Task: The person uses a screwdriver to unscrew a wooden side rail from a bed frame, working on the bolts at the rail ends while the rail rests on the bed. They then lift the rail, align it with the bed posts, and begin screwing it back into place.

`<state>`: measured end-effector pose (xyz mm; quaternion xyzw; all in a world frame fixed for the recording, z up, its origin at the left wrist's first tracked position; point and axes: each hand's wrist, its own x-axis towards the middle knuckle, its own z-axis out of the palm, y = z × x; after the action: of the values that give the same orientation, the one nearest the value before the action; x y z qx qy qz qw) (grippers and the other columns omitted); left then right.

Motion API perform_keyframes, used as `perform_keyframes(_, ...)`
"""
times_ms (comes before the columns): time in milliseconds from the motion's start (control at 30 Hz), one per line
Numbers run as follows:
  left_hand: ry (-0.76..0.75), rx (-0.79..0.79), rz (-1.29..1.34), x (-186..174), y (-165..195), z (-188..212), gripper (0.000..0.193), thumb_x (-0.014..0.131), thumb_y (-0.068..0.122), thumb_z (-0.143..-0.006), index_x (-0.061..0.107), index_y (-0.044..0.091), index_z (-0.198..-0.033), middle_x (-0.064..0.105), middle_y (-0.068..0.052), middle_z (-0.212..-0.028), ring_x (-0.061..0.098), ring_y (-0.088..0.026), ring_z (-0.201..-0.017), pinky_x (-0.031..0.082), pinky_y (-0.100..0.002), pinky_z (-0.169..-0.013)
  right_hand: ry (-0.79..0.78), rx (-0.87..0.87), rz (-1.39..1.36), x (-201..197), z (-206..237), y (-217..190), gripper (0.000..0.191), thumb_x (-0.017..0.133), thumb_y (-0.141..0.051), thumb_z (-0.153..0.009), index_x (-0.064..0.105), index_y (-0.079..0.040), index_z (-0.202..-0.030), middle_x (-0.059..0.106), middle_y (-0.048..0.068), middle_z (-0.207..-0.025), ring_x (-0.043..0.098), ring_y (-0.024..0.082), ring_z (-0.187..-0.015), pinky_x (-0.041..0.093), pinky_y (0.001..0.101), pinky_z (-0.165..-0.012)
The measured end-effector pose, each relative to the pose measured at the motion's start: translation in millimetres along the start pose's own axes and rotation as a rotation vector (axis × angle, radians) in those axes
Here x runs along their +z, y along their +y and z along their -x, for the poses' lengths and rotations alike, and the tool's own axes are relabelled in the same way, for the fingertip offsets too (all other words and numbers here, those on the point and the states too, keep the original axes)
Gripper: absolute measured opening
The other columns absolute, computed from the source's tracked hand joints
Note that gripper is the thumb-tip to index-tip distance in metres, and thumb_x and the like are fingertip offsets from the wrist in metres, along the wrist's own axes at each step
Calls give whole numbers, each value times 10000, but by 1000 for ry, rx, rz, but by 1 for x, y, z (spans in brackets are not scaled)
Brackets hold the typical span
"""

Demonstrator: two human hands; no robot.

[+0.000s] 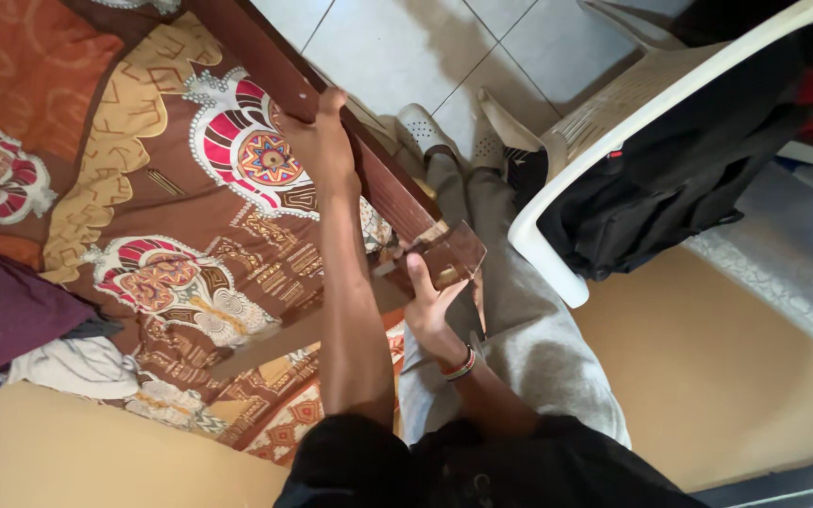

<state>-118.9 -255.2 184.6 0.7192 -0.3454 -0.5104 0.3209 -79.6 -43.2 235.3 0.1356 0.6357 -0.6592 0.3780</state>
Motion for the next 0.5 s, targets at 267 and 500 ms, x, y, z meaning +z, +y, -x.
perform_keyframes(267,19,18,-46,3,-19,8,541,687,119,-715,456,-38,-1177,587,-126,-1062,562,-239,-942,441,-345,-872,-280,-852,871,-51,2,22,671,396,215,-740,407,-38,-1362,189,324,-1381,295,407,-1309,194,459,-1129)
perform_keyframes(500,-3,95,-70,-3,-43,17,637,702,110,-746,363,-55,-1259,537,-159,-1171,530,-264,-1047,420,-358,-944,-441,-766,1171,-65,-1,-12,698,455,171,-717,360,0,-1386,371,279,-1319,417,384,-1220,292,488,-1084)
